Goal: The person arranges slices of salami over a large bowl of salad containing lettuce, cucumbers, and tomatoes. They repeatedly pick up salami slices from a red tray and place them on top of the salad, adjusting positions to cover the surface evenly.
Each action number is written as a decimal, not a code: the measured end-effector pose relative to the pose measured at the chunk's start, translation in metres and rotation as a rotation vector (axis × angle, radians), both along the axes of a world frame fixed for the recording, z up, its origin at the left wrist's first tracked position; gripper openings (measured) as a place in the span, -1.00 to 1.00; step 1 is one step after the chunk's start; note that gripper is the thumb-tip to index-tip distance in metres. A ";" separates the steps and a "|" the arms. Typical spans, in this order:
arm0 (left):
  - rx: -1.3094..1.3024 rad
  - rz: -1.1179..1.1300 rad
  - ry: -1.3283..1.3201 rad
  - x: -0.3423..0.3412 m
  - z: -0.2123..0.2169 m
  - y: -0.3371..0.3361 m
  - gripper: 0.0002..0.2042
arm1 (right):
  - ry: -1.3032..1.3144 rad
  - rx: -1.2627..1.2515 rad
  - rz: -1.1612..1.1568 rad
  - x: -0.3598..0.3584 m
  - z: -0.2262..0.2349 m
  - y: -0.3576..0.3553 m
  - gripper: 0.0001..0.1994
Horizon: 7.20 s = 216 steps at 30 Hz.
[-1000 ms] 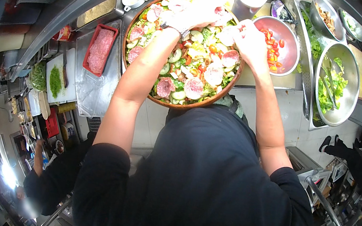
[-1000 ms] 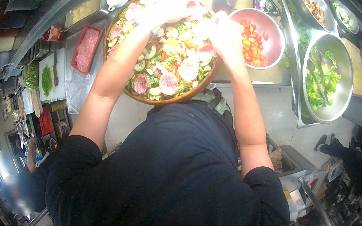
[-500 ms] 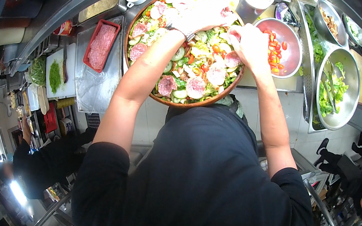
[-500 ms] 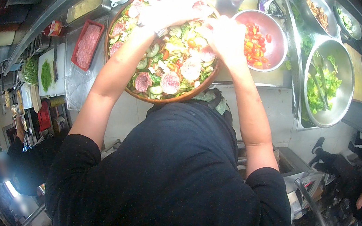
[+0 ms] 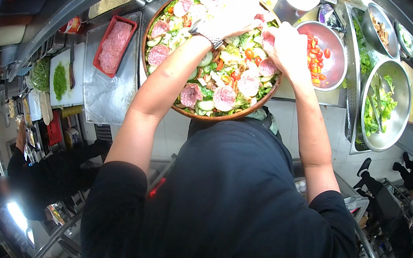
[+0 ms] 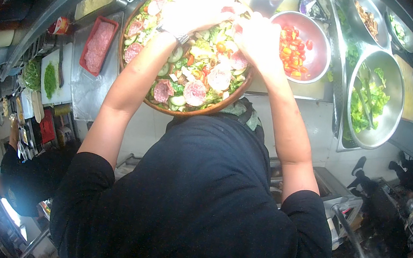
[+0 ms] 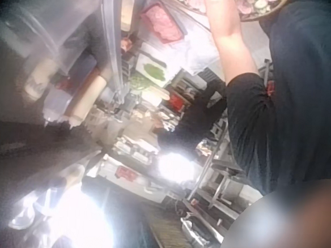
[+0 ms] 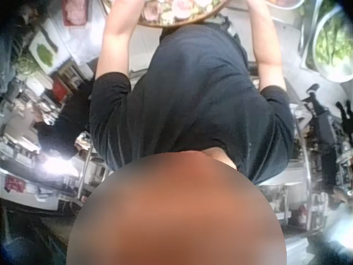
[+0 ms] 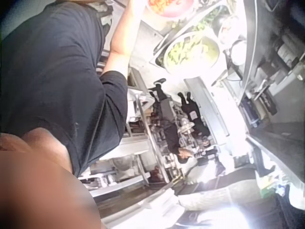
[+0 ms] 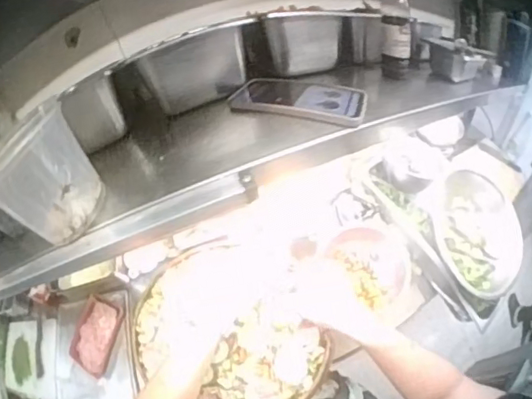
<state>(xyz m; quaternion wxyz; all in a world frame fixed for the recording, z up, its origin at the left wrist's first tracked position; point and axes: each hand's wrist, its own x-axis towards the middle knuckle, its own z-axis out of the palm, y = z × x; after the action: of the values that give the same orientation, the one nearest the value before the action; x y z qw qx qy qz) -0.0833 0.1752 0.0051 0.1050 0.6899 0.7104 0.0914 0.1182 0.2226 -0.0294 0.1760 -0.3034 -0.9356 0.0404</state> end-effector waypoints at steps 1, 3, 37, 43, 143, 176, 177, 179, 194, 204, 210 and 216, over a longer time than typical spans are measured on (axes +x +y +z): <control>-0.042 -0.013 -0.037 -0.001 0.000 -0.001 -0.45 | 0.005 0.025 0.007 -0.002 0.000 -0.001 -0.73; -0.001 -0.027 -0.036 -0.002 0.000 -0.003 -0.49 | 0.003 0.082 0.015 -0.005 0.000 -0.002 -0.73; 0.319 0.111 -0.401 -0.114 0.002 -0.013 -0.73 | 0.374 -0.629 0.019 0.008 0.024 0.050 -0.79; 0.317 0.188 -0.209 -0.137 -0.020 -0.018 -0.70 | 0.144 -0.471 0.201 -0.058 0.014 0.069 -0.72; 0.122 0.427 -0.269 -0.161 -0.015 -0.073 -0.84 | -0.040 -0.372 0.515 -0.206 0.042 0.059 -0.75; 0.488 0.167 -0.194 -0.143 -0.022 -0.082 -0.81 | -0.282 -0.258 0.509 -0.181 0.047 0.060 -0.73; 0.554 0.142 -0.206 -0.139 -0.021 -0.079 -0.80 | -0.276 -0.302 0.509 -0.180 0.044 0.061 -0.73; 0.422 0.137 -0.288 -0.131 -0.022 -0.070 -0.80 | -0.280 -0.284 0.589 -0.178 0.037 0.063 -0.74; 0.366 0.155 -0.244 -0.125 -0.028 -0.051 -0.84 | 0.155 -0.091 0.619 -0.176 0.022 0.046 -0.86; 0.295 0.140 -0.218 -0.117 -0.016 -0.058 -0.74 | 0.143 -0.182 0.647 -0.181 0.012 0.049 -0.88; 0.337 0.158 -0.198 -0.113 -0.022 -0.055 -0.81 | 0.007 -0.288 0.596 -0.184 0.012 0.053 -0.83; 0.372 0.152 -0.136 -0.114 -0.028 -0.057 -0.82 | 0.080 -0.393 0.470 -0.167 0.034 0.068 -0.74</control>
<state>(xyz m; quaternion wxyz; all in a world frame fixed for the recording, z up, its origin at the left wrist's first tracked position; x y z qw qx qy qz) -0.1970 0.1186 -0.0230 0.0165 0.6340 0.7226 0.2750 -0.0489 0.2908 0.0043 0.1366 -0.1049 -0.9467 0.2722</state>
